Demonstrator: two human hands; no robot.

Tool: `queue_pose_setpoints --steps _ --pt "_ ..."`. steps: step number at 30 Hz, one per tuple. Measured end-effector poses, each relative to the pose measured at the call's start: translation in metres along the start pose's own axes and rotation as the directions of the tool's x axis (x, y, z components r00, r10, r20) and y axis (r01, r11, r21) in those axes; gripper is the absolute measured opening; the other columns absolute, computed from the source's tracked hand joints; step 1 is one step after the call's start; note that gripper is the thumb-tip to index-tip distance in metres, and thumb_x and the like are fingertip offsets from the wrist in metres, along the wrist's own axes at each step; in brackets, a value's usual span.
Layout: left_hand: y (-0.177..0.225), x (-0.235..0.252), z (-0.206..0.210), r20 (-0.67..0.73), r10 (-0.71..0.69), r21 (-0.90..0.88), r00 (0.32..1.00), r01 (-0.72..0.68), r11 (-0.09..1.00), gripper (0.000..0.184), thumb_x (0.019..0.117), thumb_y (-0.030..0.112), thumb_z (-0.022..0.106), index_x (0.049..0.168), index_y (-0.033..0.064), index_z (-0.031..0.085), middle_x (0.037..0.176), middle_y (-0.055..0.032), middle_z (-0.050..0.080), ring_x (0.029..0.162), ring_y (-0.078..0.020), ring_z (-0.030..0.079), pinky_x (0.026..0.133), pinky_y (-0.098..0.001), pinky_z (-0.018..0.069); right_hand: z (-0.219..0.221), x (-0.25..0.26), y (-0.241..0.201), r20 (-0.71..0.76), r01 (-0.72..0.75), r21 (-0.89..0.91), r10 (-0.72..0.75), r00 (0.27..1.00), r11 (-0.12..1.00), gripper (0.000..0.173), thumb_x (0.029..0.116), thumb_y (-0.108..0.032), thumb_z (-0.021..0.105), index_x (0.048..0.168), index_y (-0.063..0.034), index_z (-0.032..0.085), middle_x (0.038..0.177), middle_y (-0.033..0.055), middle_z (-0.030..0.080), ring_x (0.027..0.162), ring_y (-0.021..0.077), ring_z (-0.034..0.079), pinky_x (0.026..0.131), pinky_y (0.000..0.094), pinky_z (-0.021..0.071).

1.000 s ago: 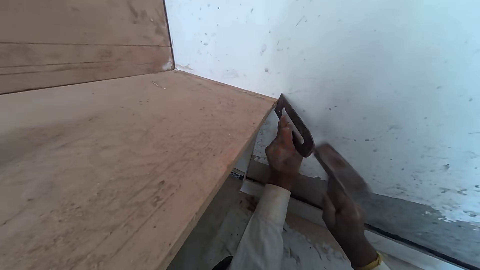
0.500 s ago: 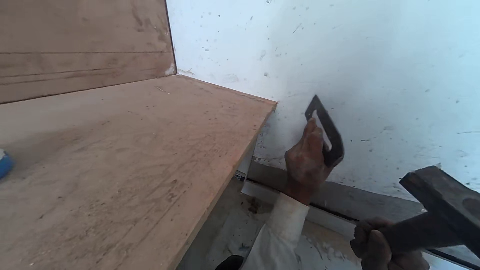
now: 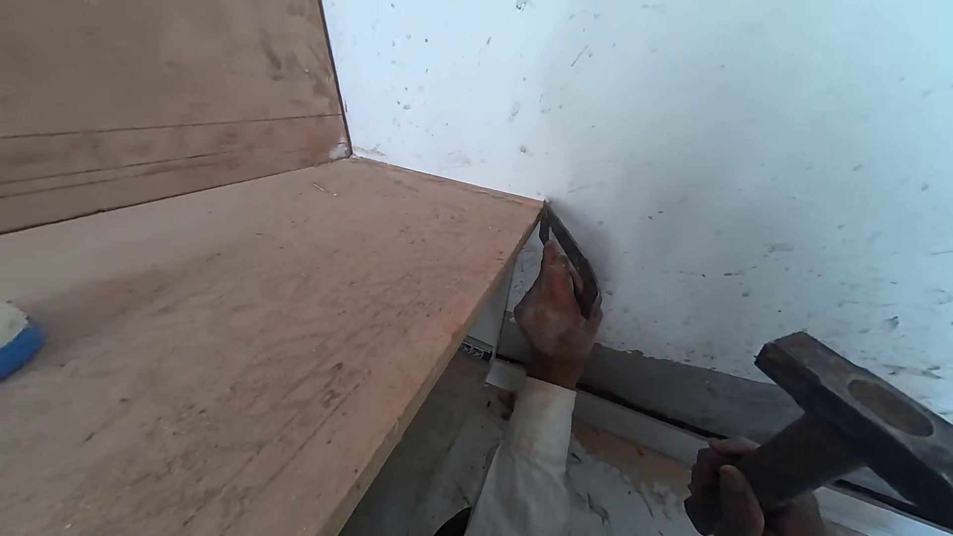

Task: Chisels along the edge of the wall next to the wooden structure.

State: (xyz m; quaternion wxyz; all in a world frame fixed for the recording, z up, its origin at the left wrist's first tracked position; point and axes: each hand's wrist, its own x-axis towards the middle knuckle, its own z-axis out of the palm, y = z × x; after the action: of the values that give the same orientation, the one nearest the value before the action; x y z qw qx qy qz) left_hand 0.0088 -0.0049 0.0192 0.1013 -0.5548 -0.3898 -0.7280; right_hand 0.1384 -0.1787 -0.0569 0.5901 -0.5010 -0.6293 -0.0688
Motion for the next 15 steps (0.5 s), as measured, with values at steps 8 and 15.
queue_pose_setpoints --steps 8,15 --pt "0.013 0.002 0.001 0.09 -0.03 0.034 0.995 0.027 0.999 0.032 0.0796 -0.001 0.069 0.109 -0.0136 0.068 0.116 -0.0291 0.071 0.078 -0.03 0.076 0.061 -0.035 0.0591 0.015 0.013 0.007 0.045 0.123 -0.011 -0.122 0.991 0.992 0.034 0.1098 -0.045 0.042 0.116 -0.0155 0.058 0.074 -0.0039 0.059 0.06 -0.0036 0.058 0.055 0.0147 0.0508" --pt "-0.023 -0.02 0.022 0.038 0.082 0.066 0.996 -0.084 0.994 0.039 0.0847 0.011 0.068 0.117 -0.01 0.067 0.11 -0.0223 0.073 0.076 -0.0241 0.073 0.062 -0.0343 0.057 0.033 0.04 0.013 0.008 0.31 0.145 -0.314 0.949 0.94 0.032 0.1091 -0.047 0.041 0.107 -0.0226 0.06 0.077 -0.0094 0.058 0.065 -0.0025 0.058 0.058 0.0144 0.0503"
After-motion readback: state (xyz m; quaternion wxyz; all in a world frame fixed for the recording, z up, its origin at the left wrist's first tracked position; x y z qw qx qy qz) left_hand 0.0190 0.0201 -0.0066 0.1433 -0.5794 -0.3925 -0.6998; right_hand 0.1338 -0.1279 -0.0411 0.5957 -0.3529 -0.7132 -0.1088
